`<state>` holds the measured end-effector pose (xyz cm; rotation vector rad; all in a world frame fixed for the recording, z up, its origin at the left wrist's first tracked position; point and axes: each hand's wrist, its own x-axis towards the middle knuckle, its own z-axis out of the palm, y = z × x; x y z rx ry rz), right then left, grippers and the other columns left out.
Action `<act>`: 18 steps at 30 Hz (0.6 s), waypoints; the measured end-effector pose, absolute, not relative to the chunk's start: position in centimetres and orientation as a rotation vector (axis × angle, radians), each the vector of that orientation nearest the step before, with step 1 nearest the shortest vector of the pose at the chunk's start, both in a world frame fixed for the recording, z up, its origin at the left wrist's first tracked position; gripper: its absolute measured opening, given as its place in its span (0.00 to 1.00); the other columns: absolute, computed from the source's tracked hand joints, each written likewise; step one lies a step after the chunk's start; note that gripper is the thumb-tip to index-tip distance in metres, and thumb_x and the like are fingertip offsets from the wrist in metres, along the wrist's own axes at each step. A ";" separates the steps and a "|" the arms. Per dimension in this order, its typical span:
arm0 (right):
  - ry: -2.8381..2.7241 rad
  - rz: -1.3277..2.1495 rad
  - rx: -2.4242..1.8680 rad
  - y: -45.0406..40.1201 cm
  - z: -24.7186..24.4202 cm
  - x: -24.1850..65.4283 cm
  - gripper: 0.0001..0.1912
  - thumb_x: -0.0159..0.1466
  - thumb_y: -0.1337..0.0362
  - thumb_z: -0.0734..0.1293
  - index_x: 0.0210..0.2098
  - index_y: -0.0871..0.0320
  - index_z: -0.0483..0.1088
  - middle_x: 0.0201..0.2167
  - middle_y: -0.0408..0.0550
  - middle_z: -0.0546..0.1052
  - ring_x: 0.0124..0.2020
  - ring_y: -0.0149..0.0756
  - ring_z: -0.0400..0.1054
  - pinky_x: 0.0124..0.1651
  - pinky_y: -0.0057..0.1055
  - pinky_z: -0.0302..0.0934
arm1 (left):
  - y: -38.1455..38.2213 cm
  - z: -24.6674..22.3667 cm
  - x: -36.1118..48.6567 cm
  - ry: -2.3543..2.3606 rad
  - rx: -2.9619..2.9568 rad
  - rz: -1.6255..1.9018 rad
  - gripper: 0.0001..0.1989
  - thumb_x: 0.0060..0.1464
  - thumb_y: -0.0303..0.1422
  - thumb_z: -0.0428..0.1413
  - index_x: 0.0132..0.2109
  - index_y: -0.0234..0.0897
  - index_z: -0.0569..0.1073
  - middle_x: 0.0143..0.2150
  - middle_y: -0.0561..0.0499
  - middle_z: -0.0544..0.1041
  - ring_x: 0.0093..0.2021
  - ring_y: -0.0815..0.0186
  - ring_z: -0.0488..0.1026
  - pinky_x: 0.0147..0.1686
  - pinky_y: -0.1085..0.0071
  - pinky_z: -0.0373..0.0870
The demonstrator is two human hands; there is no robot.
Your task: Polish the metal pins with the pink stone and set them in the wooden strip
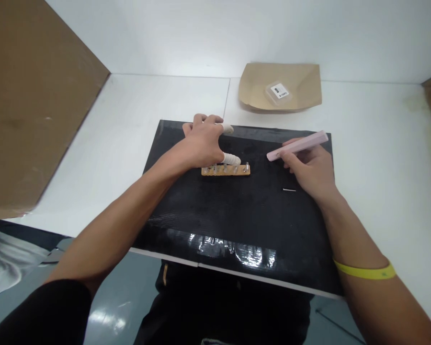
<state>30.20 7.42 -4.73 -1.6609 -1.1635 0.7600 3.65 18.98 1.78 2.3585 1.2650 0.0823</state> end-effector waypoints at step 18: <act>-1.223 0.740 -1.658 7.4 -4.7 30.2 0.16 0.61 0.53 0.75 0.45 0.55 0.80 0.28 0.45 0.78 0.27 0.35 0.69 0.30 0.34 0.64 | 18.0 3.3 4.6 1.293 2.369 -0.044 0.39 0.47 0.46 0.72 0.65 0.41 0.77 0.74 0.41 0.65 0.72 0.34 0.53 0.67 0.38 0.55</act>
